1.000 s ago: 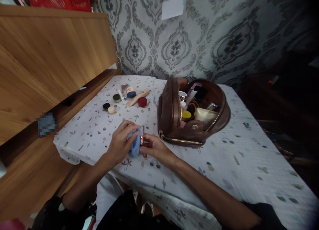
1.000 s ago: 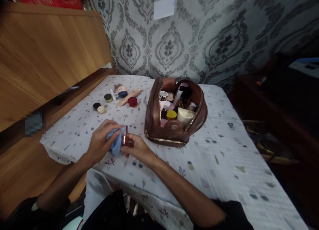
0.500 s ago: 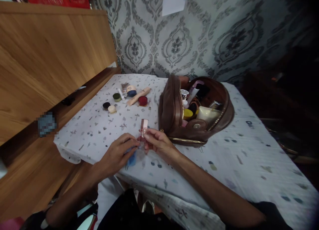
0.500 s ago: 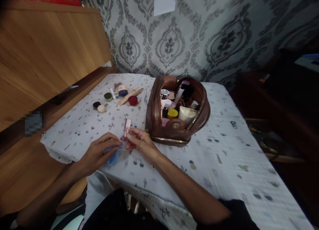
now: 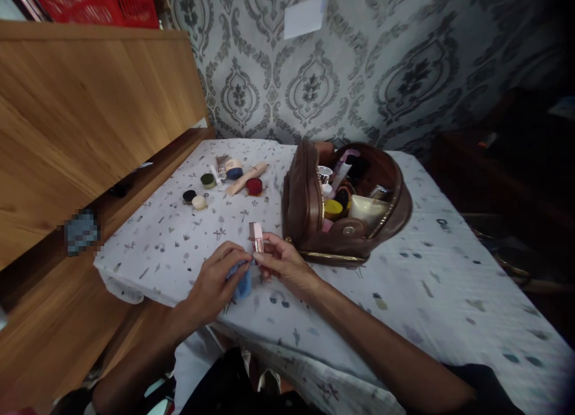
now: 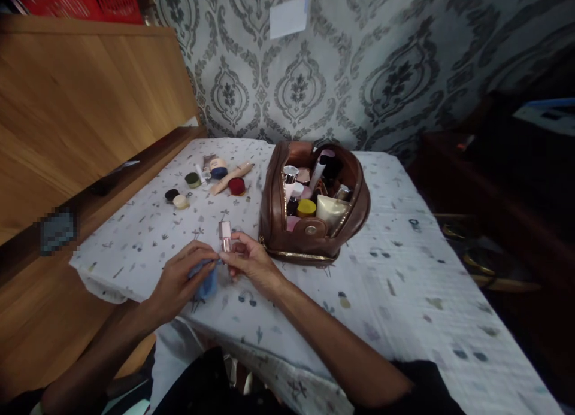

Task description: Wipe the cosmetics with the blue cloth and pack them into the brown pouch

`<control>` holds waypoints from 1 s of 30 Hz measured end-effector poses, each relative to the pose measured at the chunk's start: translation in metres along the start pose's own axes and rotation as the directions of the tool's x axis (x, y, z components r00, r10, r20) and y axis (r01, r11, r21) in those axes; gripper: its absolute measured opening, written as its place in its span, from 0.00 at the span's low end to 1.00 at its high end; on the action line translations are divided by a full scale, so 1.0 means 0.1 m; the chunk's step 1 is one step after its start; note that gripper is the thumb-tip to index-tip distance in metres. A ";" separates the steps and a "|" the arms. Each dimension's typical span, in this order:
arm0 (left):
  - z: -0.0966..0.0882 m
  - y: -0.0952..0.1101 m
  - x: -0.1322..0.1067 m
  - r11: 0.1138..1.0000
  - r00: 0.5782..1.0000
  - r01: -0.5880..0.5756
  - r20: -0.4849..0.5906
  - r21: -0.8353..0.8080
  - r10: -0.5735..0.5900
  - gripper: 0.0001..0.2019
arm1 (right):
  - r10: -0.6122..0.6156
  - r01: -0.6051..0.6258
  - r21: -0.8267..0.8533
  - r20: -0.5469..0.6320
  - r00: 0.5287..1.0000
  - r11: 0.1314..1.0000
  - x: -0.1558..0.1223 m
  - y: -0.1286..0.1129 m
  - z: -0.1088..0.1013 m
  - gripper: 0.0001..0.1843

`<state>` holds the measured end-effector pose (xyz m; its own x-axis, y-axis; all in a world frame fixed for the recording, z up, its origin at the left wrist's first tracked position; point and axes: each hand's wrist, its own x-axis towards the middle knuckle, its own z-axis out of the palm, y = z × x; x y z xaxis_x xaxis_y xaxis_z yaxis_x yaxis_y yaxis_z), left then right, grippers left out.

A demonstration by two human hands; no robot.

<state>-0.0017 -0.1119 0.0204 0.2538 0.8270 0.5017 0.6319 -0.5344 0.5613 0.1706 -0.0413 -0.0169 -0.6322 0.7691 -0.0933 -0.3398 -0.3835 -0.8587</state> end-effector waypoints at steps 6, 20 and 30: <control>-0.13 0.05 0.06 0.999 0.993 0.015 -0.117 0.039 -0.011 0.08 | 0.003 -0.002 -0.101 0.014 1.000 0.995 -0.01 -0.01 0.06 0.26; -0.15 0.39 0.60 0.989 0.988 -0.145 -0.044 0.004 0.145 0.06 | -0.244 0.241 -0.423 0.049 0.969 0.873 -0.81 -0.71 0.00 0.16; 0.17 0.51 1.68 0.738 0.866 -0.479 0.118 0.476 0.487 0.19 | -0.540 0.416 -0.420 -0.237 0.808 0.806 -1.10 -1.79 -0.67 0.12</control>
<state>0.0856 0.0029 0.1225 0.6132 0.4764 0.6301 0.6929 -0.7074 -0.1394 0.3474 -0.0231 0.1136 -0.1625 0.9493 0.2692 -0.2445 0.2256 -0.9430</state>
